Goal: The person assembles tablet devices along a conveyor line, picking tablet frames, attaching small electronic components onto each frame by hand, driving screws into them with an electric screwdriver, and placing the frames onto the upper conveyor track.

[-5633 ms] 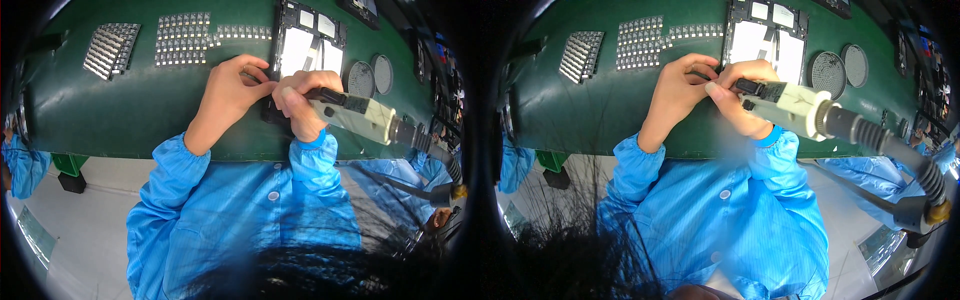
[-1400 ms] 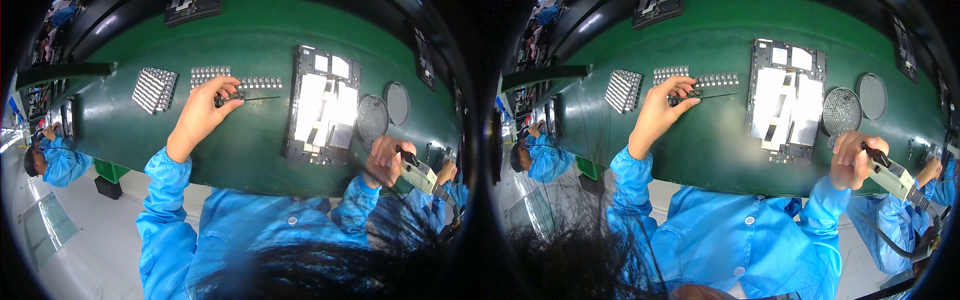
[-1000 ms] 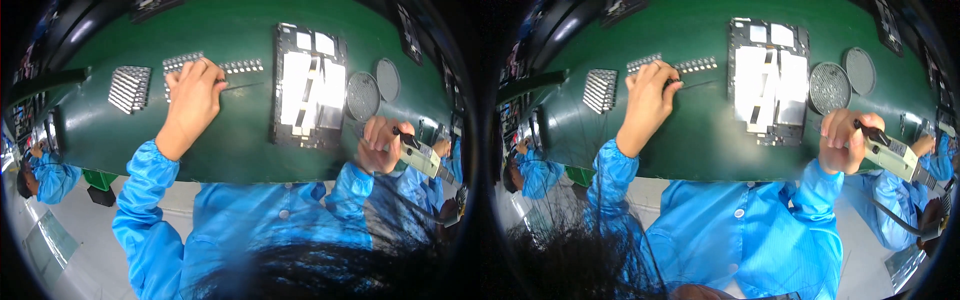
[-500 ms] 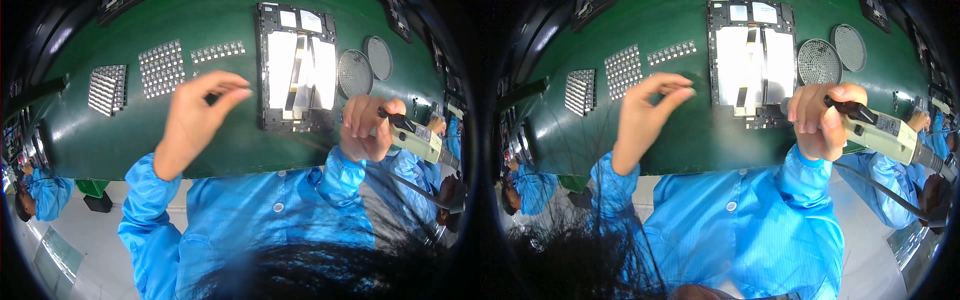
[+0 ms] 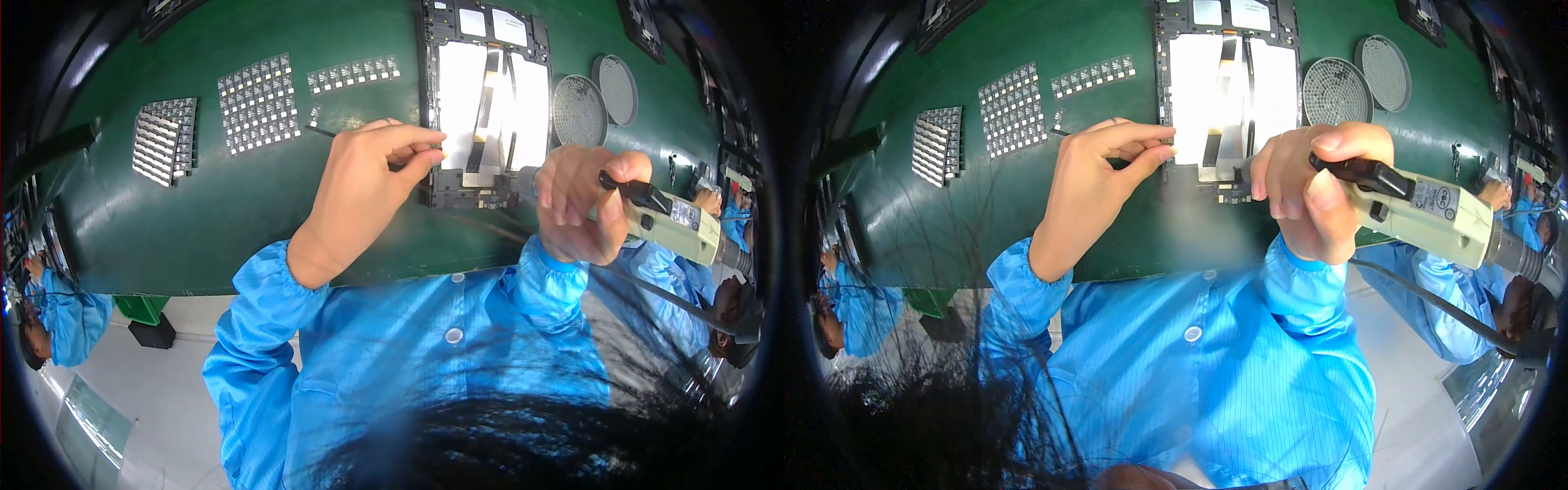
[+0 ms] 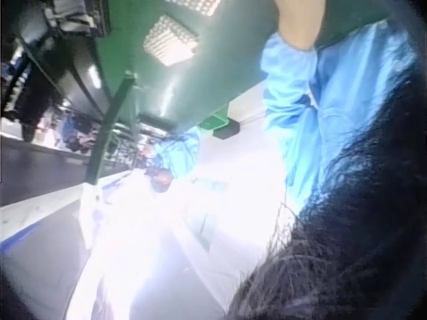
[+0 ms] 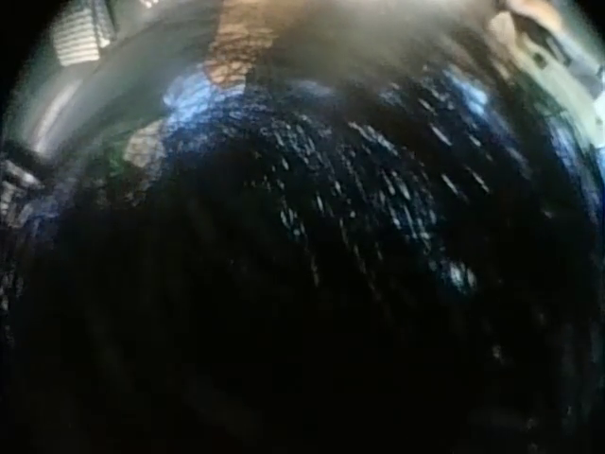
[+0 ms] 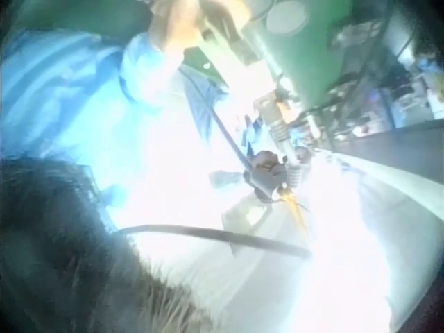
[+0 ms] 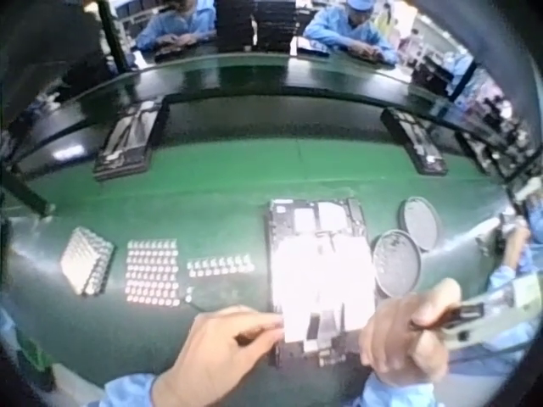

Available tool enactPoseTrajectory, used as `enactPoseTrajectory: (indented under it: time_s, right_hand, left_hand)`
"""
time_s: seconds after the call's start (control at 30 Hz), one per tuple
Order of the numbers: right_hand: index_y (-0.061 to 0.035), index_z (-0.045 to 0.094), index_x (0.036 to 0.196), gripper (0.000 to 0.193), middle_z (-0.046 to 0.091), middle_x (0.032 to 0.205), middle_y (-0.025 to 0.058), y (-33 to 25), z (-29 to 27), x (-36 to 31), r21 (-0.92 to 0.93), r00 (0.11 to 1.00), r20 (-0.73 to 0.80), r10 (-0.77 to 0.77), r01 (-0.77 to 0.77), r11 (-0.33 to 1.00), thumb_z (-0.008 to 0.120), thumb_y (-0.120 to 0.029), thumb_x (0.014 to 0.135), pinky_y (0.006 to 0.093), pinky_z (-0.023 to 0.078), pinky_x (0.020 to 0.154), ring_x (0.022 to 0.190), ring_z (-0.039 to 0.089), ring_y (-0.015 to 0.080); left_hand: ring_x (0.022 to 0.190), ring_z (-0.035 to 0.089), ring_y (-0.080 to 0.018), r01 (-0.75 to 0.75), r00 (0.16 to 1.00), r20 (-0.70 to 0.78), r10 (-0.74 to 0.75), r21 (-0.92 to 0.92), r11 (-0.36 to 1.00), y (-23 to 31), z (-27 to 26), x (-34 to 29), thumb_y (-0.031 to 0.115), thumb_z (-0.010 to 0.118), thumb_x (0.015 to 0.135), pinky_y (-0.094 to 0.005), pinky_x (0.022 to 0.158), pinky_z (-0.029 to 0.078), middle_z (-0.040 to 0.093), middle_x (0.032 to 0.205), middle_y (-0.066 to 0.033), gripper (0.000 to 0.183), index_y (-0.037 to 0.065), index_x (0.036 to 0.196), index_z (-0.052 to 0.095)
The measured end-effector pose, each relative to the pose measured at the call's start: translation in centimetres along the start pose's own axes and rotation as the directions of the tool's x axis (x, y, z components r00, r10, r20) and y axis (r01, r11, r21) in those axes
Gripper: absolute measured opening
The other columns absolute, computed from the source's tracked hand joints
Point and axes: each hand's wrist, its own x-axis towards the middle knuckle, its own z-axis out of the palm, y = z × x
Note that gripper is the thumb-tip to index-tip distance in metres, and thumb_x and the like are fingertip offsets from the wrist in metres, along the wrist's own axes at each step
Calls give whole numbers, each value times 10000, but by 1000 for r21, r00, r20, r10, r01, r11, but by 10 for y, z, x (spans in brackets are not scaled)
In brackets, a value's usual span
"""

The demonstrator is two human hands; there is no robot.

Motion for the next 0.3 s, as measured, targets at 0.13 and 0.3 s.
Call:
enactPoseTrajectory:
  time_s: [0.13, 0.3]
  right_hand:
    - [-29, 465, 1146, 245, 454, 606, 32, 8, 16, 4, 5, 998, -52, 19, -18, 1000, 586, -117, 952, 334, 442, 489, 481, 452, 134]
    - [-62, 456, 1168, 268, 466, 615, 56, 41, 36, 11, 61, 994, -112, 8, -2, 998, 609, -90, 950, 353, 453, 499, 477, 451, 137]
  left_hand:
    - [766, 691, -137, 96, 995, 30, -95, -56, 994, -3, 0, 1, 34, 774, 822, -279, 660, 540, 692, 870, -92, 232, -18, 998, 632]
    - [750, 732, -245, 260, 965, 84, -247, -249, 933, -20, -1, 3, 88, 834, 775, -316, 621, 554, 697, 958, -111, 362, 5, 1004, 565]
